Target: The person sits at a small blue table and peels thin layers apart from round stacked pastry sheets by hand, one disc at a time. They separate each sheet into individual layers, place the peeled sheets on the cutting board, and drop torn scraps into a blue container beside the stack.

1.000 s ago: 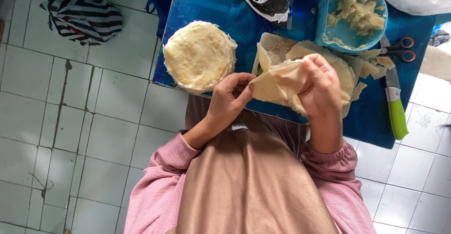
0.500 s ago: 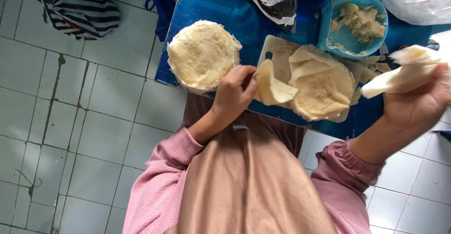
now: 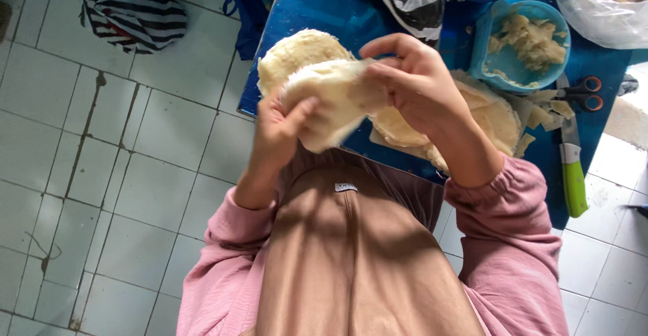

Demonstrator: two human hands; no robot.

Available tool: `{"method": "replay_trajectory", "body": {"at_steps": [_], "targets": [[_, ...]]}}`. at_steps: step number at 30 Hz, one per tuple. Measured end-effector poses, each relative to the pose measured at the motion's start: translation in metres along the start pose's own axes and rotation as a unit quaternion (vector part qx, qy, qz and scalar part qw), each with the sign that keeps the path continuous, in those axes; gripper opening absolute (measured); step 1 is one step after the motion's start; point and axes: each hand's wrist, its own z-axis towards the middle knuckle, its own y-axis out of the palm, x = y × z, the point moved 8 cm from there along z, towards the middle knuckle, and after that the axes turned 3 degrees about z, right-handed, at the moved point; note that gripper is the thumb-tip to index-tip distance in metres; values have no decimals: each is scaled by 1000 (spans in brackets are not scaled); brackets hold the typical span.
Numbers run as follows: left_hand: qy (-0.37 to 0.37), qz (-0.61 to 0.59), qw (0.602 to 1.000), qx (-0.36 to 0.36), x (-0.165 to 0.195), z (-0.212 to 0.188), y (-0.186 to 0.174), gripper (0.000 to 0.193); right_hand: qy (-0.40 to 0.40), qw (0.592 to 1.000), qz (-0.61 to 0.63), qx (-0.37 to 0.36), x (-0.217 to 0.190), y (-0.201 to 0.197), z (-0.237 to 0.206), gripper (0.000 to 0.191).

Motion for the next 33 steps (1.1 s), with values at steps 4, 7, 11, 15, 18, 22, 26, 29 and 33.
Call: {"method": "replay_trajectory", "body": {"at_steps": [4, 7, 11, 15, 18, 22, 26, 29, 33], "targets": [[54, 207, 973, 89, 26, 14, -41, 20, -20, 980, -200, -10, 10, 22, 41, 27], [136, 367, 910, 136, 47, 16, -47, 18, -130, 938, -320, 9, 6, 40, 55, 15], [189, 450, 859, 154, 56, 15, -43, 17, -262, 856, -445, 26, -4, 56, 54, 11], [178, 533, 813, 153, 53, 14, -37, 23, -276, 820, -501, 29, -10, 59, 48, 13], [197, 559, 787, 172, 59, 8, -33, 31, -244, 790, -561, 32, -15, 53, 30, 16], [183, 537, 795, 213, 69, -5, -40, 31, -113, 734, -669, -6, 1, 31, -9, 28], [190, 416, 875, 161, 60, -20, -21, 8, -114, 747, -654, -14, 22, 15, -41, 25], [111, 348, 931, 19, 20, -19, 20, 12, -92, 829, -549, 49, 25, -12, -51, 14], [93, 272, 954, -84, -16, -16, 68, 34, -45, 971, -222, 73, 35, -41, -64, 11]]}}
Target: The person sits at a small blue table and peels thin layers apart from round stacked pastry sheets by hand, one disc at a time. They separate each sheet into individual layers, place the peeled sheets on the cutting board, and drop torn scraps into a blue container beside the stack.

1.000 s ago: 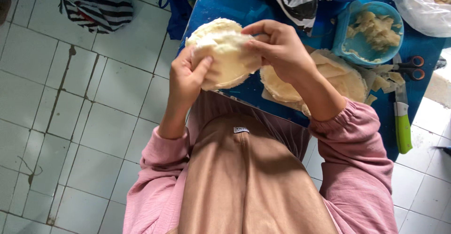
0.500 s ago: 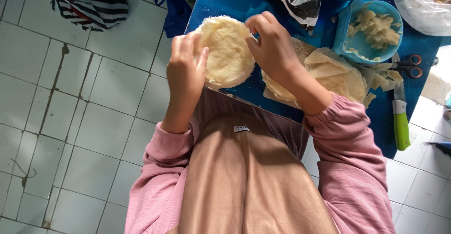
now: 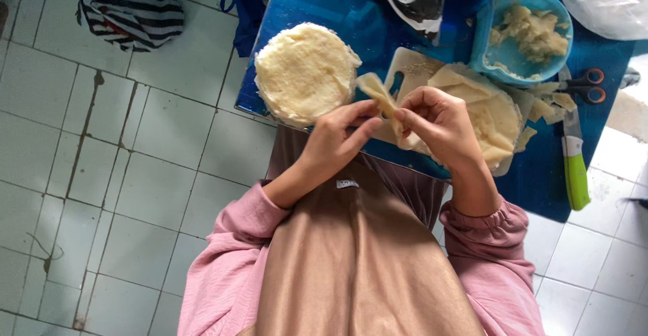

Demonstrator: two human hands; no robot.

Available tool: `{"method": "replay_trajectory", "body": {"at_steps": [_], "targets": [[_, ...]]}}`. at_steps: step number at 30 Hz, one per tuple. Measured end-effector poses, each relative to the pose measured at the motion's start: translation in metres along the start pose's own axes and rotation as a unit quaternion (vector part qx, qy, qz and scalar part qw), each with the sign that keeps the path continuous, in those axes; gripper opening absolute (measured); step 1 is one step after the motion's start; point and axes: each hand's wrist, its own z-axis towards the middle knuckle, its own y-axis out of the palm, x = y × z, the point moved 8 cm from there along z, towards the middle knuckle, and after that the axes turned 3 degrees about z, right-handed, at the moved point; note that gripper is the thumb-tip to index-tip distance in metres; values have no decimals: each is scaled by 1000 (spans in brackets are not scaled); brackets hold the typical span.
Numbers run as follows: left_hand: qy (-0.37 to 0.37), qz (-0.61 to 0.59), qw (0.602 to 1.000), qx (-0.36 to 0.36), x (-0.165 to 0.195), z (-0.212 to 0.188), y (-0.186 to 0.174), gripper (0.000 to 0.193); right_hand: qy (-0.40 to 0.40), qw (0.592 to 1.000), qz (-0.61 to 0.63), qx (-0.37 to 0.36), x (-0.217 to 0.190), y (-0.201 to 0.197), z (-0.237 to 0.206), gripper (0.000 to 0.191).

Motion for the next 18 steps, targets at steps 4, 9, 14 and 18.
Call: {"method": "replay_trajectory", "body": {"at_steps": [4, 9, 14, 18], "targets": [[-73, -202, 974, -77, -13, 0, 38, 44, 10, 988, 156, 15, 15, -4, -11, 10], [-115, -244, 960, -80, -25, -2, 55, 35, -12, 978, 206, 32, 24, -15, -22, 11], [-177, -349, 919, -47, -42, 2, 62, 17, -63, 995, 74, 37, 17, -7, -39, 19], [-205, -383, 900, -45, -48, 1, 64, 18, -99, 994, 20, 34, 19, -3, -44, 16]]}}
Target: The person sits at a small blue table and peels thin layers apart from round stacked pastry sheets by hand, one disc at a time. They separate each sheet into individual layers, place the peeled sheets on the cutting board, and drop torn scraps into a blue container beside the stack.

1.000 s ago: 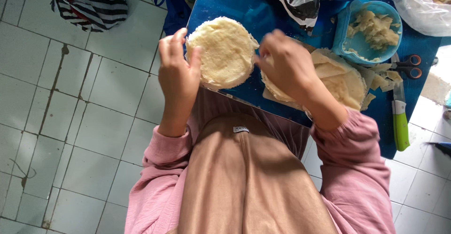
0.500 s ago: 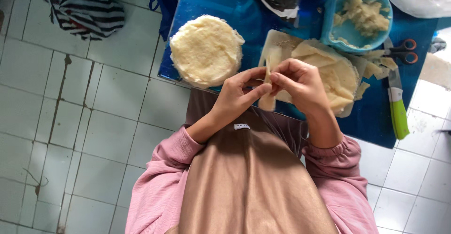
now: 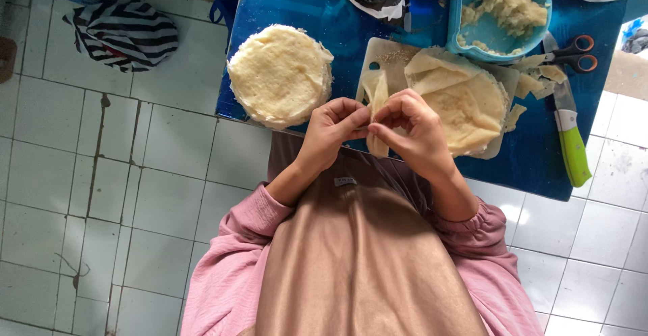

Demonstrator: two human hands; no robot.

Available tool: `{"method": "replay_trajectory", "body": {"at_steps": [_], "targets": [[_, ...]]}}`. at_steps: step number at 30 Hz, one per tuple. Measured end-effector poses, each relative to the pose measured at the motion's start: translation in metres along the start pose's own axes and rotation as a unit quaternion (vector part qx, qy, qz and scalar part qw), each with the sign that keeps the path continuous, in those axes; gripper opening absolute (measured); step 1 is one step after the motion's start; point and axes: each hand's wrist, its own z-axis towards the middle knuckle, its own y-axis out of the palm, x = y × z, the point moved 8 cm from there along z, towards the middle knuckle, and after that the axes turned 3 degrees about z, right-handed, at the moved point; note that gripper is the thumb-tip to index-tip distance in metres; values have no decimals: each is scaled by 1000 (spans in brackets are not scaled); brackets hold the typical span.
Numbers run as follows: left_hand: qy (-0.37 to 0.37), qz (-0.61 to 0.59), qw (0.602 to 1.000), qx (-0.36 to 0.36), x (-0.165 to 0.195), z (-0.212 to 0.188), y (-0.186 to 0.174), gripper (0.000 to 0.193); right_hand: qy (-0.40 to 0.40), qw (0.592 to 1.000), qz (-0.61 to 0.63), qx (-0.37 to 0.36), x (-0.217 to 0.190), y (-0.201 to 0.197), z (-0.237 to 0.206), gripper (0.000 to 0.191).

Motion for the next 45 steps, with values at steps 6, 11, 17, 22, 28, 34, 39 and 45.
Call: {"method": "replay_trajectory", "body": {"at_steps": [6, 11, 17, 22, 28, 34, 39, 45], "targets": [[-5, 6, 1000, -8, 1, 3, 0, 17, 38, 992, 120, -15, 18, -11, 6, 8], [-7, 31, 999, -2, 2, 4, 3, 18, 113, 969, 221, 19, 32, -15, 6, 11], [6, 109, 994, -16, 3, 3, 8, 20, 98, 970, 220, 35, 28, -13, 7, 13], [34, 97, 995, 2, 2, 3, 4, 18, 49, 982, 41, 179, 6, -36, -3, 15], [82, 183, 980, 12, 3, -4, 12, 13, -200, 917, -326, 111, -67, -6, -9, 35], [106, 178, 978, 3, 14, -2, 12, 12, -21, 996, -54, 62, -13, -29, 1, 17], [151, 170, 973, 33, 29, -9, -9, 11, 44, 923, 355, 143, 20, -77, -9, 16], [71, -34, 995, 59, 13, -3, -17, 15, 86, 850, 473, 215, 28, -80, -7, 20]]}}
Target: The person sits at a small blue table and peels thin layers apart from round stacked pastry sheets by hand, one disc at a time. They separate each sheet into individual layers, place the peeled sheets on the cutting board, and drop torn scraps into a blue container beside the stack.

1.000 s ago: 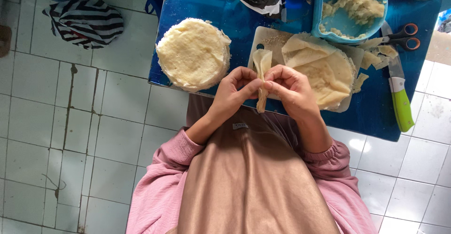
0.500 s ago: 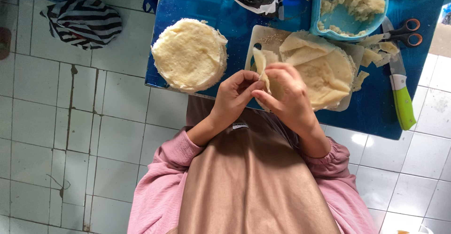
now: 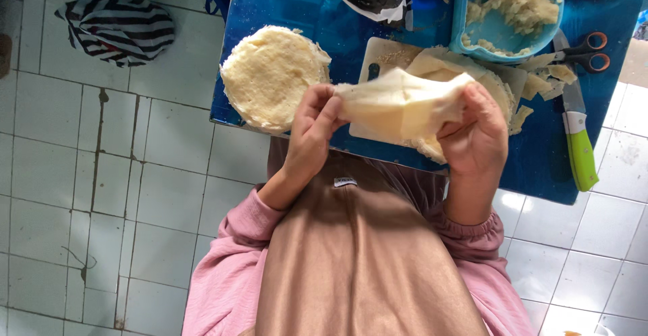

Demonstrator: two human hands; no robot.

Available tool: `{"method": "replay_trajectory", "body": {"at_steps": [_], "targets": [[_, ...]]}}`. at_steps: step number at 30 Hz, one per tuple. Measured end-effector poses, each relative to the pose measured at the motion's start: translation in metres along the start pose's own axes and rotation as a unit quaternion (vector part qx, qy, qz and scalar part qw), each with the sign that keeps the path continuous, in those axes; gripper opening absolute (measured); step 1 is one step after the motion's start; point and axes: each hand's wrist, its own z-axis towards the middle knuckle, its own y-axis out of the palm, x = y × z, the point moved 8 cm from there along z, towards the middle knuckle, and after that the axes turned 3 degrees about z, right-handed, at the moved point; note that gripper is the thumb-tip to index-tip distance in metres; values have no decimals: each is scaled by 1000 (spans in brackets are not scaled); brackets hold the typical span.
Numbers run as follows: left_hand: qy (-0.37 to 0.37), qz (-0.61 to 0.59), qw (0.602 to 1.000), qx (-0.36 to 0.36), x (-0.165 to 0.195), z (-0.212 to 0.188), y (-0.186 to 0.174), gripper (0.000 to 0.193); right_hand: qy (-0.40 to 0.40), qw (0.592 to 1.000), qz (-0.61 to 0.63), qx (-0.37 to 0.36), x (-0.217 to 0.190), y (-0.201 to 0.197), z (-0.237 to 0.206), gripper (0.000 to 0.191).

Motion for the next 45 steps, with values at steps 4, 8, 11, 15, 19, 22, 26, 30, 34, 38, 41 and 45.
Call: {"method": "replay_trajectory", "body": {"at_steps": [4, 8, 11, 15, 19, 22, 26, 30, 34, 38, 41, 45], "targets": [[-83, -68, 994, -10, -25, 7, 17, 26, 39, 996, -62, -50, 22, 21, -4, 21], [5, 81, 996, -33, -16, 8, 22, 21, -13, 1000, -1, -4, 7, 3, -2, 14], [78, 187, 979, 34, 3, 4, 6, 14, -117, 992, 5, 53, -37, -28, -1, 16], [159, 219, 960, 77, 28, 2, 0, 16, -296, 944, -50, 137, -107, -63, -21, 38], [269, 530, 803, 41, 51, -1, 43, 25, -327, 935, -137, 5, -138, -51, -31, 21], [268, 676, 685, 37, 50, -1, 74, 39, -283, 919, -241, -129, -113, -2, -35, 21], [253, 587, 770, -3, 63, -1, 66, 44, -109, 899, -358, -228, -42, 84, -40, 30], [65, 78, 994, -45, 64, -10, 5, 38, -32, 804, -515, -297, 23, 158, -20, 19], [29, 19, 999, 37, 74, -24, -48, 33, 11, 801, -482, -354, 72, 184, 32, 12], [75, 258, 951, 151, 101, -23, -79, 28, -20, 732, -599, -325, 105, 191, 62, 17], [202, 474, 830, 211, 141, -24, -81, 18, -108, 698, -630, -321, 111, 217, 63, 15], [250, 531, 783, 205, 160, -21, -77, 14, -147, 647, -684, -302, 114, 230, 62, 12]]}}
